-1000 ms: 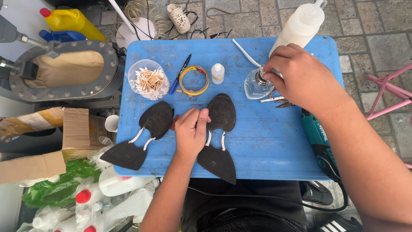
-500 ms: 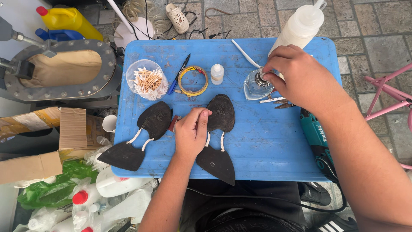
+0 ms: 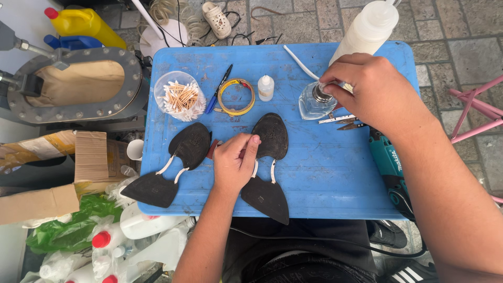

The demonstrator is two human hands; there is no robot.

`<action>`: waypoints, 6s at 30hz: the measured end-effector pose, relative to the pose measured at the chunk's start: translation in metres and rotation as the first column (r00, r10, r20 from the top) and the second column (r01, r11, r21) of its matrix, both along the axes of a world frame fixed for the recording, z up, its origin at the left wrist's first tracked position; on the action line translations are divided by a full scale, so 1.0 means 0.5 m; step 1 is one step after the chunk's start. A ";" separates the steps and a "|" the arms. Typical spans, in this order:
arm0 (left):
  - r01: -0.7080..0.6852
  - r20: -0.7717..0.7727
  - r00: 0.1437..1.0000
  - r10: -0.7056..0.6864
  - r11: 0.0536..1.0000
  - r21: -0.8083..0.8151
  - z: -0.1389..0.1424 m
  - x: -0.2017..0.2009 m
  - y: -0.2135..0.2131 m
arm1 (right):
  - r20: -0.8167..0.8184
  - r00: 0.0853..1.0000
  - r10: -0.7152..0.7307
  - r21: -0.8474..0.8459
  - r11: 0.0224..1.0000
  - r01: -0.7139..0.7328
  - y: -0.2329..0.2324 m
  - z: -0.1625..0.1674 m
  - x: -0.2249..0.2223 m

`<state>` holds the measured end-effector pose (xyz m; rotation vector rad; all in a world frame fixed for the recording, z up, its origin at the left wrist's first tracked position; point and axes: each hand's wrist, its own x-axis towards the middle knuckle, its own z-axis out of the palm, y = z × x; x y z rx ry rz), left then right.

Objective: The person uses a rotary tool to grind the edges of two black shoe parts on a blue workbench. They briefly wipe one part with a cloth and continue grinding the edges of both parts.

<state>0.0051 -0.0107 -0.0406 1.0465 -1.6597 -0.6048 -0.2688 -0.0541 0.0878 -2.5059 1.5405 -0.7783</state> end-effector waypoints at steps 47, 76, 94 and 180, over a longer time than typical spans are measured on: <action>-0.102 0.449 0.890 0.077 0.994 0.032 0.007 0.014 0.097 | -0.441 0.896 0.048 -0.070 0.994 -0.087 0.070 -0.176 0.125; -0.090 0.517 0.854 0.058 0.995 0.038 0.015 0.013 0.103 | -0.175 0.935 0.309 0.002 0.949 -0.314 0.121 -0.174 0.140; -0.057 0.520 0.854 0.023 0.997 0.050 0.017 0.020 0.097 | -0.273 0.911 0.309 0.013 0.948 -0.317 0.148 -0.153 0.106; -0.070 0.478 0.878 0.017 0.993 0.094 0.015 0.022 0.099 | -0.394 0.857 0.334 0.086 0.941 -0.327 0.127 -0.120 0.061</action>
